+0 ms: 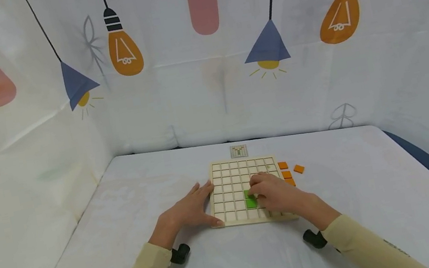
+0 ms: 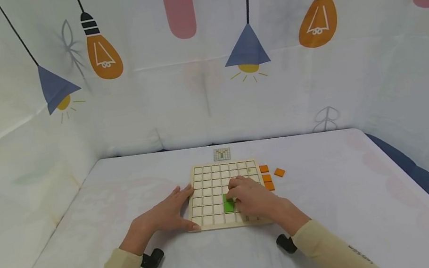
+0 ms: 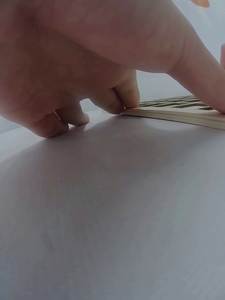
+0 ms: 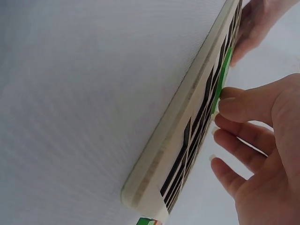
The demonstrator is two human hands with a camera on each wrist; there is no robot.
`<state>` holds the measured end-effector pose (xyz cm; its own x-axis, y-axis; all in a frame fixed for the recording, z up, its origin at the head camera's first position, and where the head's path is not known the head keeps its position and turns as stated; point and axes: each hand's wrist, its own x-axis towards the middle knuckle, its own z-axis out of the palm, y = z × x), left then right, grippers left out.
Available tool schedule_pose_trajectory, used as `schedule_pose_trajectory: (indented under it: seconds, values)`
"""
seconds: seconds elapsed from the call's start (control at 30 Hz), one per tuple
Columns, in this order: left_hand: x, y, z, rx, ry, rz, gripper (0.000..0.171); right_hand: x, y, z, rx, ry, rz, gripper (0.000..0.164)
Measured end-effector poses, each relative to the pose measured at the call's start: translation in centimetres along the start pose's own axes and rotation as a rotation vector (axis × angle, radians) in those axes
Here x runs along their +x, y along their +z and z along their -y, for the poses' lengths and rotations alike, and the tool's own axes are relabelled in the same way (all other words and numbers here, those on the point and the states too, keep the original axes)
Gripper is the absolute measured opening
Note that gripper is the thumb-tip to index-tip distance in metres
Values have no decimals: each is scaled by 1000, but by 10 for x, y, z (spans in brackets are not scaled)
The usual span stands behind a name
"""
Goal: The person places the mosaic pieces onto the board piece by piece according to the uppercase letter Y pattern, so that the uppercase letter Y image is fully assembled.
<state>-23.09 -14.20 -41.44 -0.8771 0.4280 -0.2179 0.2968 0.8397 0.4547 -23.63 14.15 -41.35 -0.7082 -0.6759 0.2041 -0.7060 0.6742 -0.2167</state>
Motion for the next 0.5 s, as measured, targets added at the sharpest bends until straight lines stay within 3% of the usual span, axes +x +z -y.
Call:
schedule_pose_trajectory:
  seconds: [0.5]
  values:
    - [0, 0, 0, -2, 3, -1, 114, -7, -2, -10, 6, 48, -12, 32]
